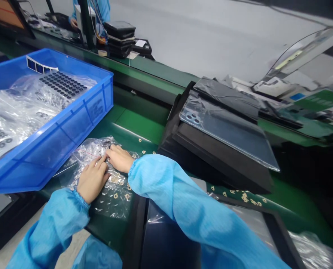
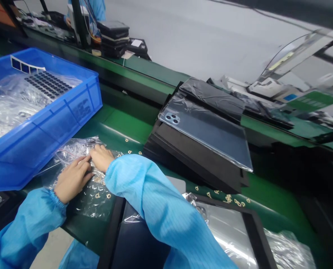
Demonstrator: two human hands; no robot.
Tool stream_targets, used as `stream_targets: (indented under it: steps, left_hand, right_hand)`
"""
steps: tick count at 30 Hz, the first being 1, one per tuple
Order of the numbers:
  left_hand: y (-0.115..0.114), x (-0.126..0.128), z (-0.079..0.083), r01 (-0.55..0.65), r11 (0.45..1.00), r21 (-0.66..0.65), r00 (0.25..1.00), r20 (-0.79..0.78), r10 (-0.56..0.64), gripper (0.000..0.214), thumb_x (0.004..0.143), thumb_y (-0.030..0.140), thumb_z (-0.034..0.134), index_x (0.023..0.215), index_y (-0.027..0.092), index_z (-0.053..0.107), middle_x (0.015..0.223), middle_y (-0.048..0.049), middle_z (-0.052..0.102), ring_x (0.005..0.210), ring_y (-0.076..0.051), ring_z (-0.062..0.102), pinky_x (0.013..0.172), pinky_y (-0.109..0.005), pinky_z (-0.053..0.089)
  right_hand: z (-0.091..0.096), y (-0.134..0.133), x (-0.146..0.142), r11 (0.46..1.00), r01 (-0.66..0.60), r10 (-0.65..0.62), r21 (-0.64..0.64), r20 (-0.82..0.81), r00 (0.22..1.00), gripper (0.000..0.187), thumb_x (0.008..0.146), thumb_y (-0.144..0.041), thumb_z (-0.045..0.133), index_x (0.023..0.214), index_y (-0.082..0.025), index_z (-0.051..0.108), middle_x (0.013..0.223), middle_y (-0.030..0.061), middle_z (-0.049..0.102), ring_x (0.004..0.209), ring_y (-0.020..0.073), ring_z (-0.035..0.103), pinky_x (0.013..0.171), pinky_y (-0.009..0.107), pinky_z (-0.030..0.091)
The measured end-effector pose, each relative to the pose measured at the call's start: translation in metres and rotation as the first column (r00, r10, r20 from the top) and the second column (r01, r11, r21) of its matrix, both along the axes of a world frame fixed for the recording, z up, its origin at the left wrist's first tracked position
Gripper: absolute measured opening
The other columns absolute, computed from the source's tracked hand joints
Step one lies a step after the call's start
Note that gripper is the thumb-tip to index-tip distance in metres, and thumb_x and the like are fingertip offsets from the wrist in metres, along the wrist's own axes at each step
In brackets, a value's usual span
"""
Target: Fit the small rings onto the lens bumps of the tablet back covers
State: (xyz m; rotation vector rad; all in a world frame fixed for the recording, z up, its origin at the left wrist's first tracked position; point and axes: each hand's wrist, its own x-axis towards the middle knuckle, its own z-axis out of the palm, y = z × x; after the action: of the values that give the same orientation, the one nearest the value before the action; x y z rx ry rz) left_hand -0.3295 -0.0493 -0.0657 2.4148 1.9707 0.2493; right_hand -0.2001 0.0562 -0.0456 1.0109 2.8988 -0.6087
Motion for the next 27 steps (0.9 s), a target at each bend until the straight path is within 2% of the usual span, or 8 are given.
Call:
stream_targets:
  steps: [4,12,16,19,22,23,25,27]
  left_hand:
    - [0.004,-0.004,0.002,-0.003,1.0,-0.01,1.0,0.012,0.003,0.013,0.083,0.029,0.062,0.082,0.018,0.056,0.138,-0.0176,0.051,0.131,-0.036,0.042,0.101,-0.05,0.045]
    - [0.01,-0.008,0.006,0.017,1.0,-0.024,0.999,0.048,-0.015,0.014,0.08,0.028,0.065,0.078,0.019,0.054,0.134,-0.0172,0.054,0.13,-0.036,0.044,0.1,-0.05,0.046]
    - [0.01,-0.005,0.007,0.025,1.0,0.003,0.995,0.091,-0.025,0.009,0.081,0.025,0.061,0.08,0.017,0.057,0.135,-0.0193,0.052,0.129,-0.037,0.044,0.102,-0.052,0.043]
    - [0.002,0.002,0.016,0.049,0.998,0.026,0.986,0.158,-0.052,0.011,0.086,0.025,0.053,0.088,0.017,0.061,0.134,-0.0172,0.054,0.125,-0.035,0.048,0.101,-0.052,0.044]
    - [-0.016,0.018,0.036,0.112,0.994,0.016,0.952,0.286,-0.111,0.02,0.094,0.032,0.044,0.096,0.022,0.061,0.108,-0.0076,0.067,0.1,-0.024,0.063,0.087,-0.039,0.052]
    - [-0.024,0.024,0.044,0.157,0.988,-0.009,0.921,0.361,-0.143,0.02,0.095,0.034,0.044,0.097,0.024,0.061,0.099,-0.0032,0.068,0.091,-0.019,0.065,0.082,-0.031,0.054]
    - [-0.039,0.037,0.059,0.266,0.96,-0.085,0.795,0.582,-0.169,0.015,0.092,0.036,0.051,0.094,0.027,0.062,0.085,0.0024,0.067,0.078,-0.012,0.065,0.07,-0.02,0.053]
    - [-0.051,0.049,0.068,0.352,0.927,-0.129,0.679,0.717,-0.158,0.012,0.088,0.037,0.057,0.089,0.027,0.063,0.075,0.005,0.065,0.066,-0.01,0.063,0.058,-0.015,0.05]
  right_hand:
    - [0.0,0.004,0.003,0.999,-0.046,0.046,-0.006,-0.032,0.998,0.019,0.093,-0.018,0.048,0.11,-0.022,0.056,0.112,0.0074,0.053,0.105,0.0228,0.051,0.084,0.034,0.045]
    - [0.002,0.023,-0.002,0.988,-0.14,0.137,-0.071,-0.056,0.989,0.007,0.083,-0.015,0.061,0.088,-0.019,0.059,0.094,0.0028,0.055,0.084,0.0176,0.056,0.072,0.027,0.043]
    - [0.027,0.013,0.01,0.993,-0.105,0.097,-0.046,-0.146,0.985,0.008,0.088,-0.012,0.054,0.093,-0.017,0.058,0.091,0.0023,0.057,0.084,0.0159,0.055,0.075,0.027,0.042]
    - [0.062,-0.005,0.041,0.999,-0.033,0.027,-0.022,-0.233,0.972,0.01,0.092,-0.014,0.052,0.101,-0.016,0.057,0.093,0.0018,0.058,0.084,0.0136,0.054,0.077,0.025,0.042]
    - [0.088,-0.04,0.084,1.0,0.008,-0.006,0.004,-0.413,0.911,0.01,0.092,-0.019,0.056,0.086,-0.017,0.064,0.087,0.0009,0.057,0.08,0.012,0.055,0.073,0.023,0.043]
    - [0.093,-0.055,0.097,1.0,0.011,-0.001,0.02,-0.477,0.879,0.013,0.092,-0.02,0.057,0.083,-0.017,0.066,0.082,0.0005,0.057,0.077,0.0117,0.055,0.07,0.022,0.043]
    - [0.093,-0.087,0.118,0.998,-0.003,0.04,0.068,-0.556,0.83,0.018,0.094,-0.021,0.054,0.082,-0.018,0.067,0.074,-0.0004,0.059,0.07,0.011,0.054,0.062,0.022,0.043]
    - [0.086,-0.116,0.13,0.994,0.025,0.041,0.104,-0.585,0.81,0.025,0.096,-0.022,0.049,0.08,-0.018,0.067,0.073,-0.0007,0.062,0.065,0.0101,0.053,0.056,0.022,0.043]
